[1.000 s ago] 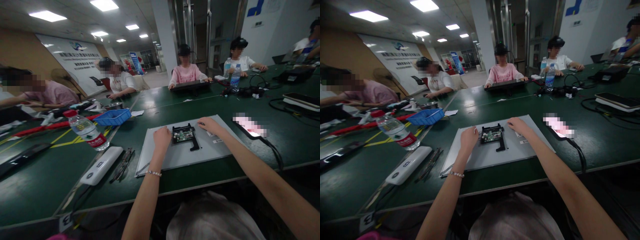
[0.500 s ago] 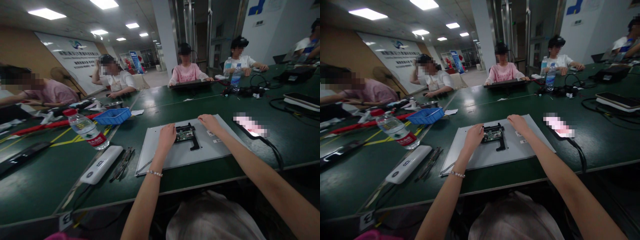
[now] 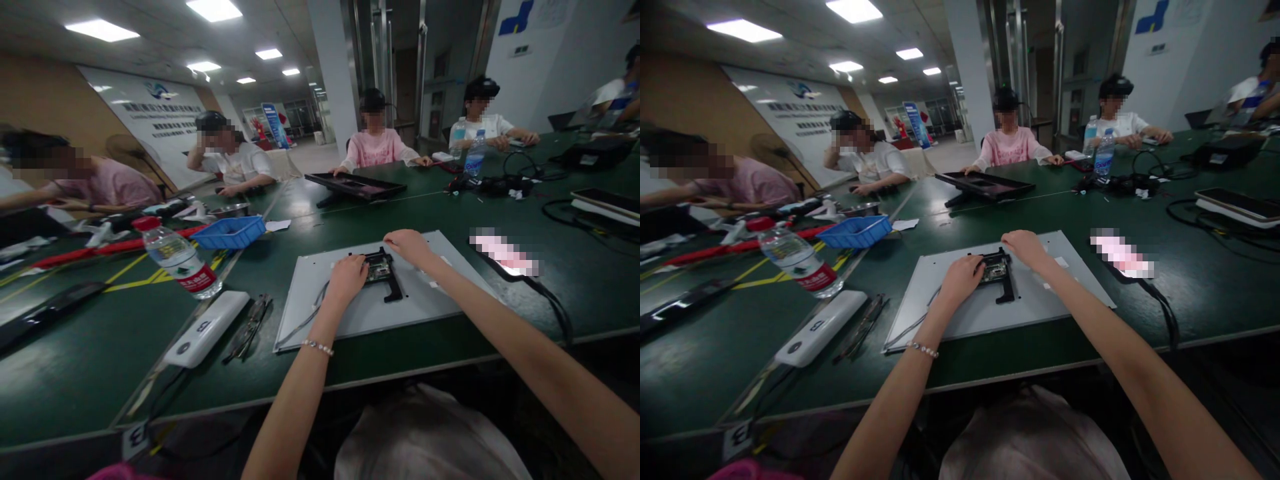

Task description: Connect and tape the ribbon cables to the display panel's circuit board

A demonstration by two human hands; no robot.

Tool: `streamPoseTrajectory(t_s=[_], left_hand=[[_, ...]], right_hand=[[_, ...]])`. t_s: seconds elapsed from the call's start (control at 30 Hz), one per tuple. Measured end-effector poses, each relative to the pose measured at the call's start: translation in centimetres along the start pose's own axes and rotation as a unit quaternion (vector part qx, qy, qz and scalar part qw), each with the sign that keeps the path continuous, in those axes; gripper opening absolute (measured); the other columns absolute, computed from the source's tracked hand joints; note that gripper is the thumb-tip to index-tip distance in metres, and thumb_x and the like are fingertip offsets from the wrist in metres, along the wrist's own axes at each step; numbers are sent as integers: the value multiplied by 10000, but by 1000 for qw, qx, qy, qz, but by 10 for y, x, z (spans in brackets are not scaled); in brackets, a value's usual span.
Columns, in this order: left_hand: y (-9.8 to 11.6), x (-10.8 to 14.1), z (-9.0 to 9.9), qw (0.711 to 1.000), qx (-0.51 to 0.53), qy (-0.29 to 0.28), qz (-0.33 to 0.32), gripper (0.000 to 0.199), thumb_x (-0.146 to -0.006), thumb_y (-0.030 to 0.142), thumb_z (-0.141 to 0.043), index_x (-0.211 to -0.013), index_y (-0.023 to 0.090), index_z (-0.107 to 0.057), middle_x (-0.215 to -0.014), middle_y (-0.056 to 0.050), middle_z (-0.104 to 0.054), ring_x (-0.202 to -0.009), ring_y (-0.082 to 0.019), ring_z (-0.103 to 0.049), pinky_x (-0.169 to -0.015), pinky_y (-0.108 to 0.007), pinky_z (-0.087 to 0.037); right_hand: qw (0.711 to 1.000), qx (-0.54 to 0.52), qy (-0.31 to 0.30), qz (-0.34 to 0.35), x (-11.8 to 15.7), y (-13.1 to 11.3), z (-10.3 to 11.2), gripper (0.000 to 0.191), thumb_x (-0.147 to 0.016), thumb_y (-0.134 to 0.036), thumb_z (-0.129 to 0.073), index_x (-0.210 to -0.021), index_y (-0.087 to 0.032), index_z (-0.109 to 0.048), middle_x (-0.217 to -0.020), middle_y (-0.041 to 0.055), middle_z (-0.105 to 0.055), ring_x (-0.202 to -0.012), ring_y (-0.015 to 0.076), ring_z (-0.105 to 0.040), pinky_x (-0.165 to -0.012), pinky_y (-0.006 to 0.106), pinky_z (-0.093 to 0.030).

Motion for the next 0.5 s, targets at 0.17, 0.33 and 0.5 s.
streamPoseTrajectory(t_s=[0.17, 0.33, 0.5], left_hand=[[0, 0, 0, 1000, -9, -9, 13, 276, -955, 277, -406, -1043, 153, -637, -1052, -101, -671, -1001, -217, -600, -896, -316, -431], [-2, 0, 0, 1000, -9, 3, 1, 278, -959, 283, -396, -1013, 165, -642, -1043, -94, -675, -986, -214, -605, -886, -318, -437], [-3, 0, -3, 1000, -7, 2, 11, 272, -957, 289, -409, -1028, 166, -642, -1050, -95, -676, -988, -212, -605, -895, -319, -433]], right_hand=[[998, 21, -55, 17, -16, -25, -15, 215, -924, -194, -497, -968, -188, -707, -980, 109, -722, -951, 220, -641, -780, 263, -428], [996, 12, -81, 26, -18, -30, -31, 229, -910, -171, -502, -952, -183, -727, -992, 120, -721, -993, 231, -635, -815, 270, -434], [995, 20, -80, 61, -19, -31, -32, 231, -910, -185, -509, -968, -185, -732, -995, 105, -723, -993, 221, -632, -841, 277, -427]])
Point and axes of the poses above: each hand's wrist, its own x-axis away from the middle knuckle, its own z-axis out of the back of the hand, y = z × x, the point moved 5 cm from there along -x, towards the middle knuckle
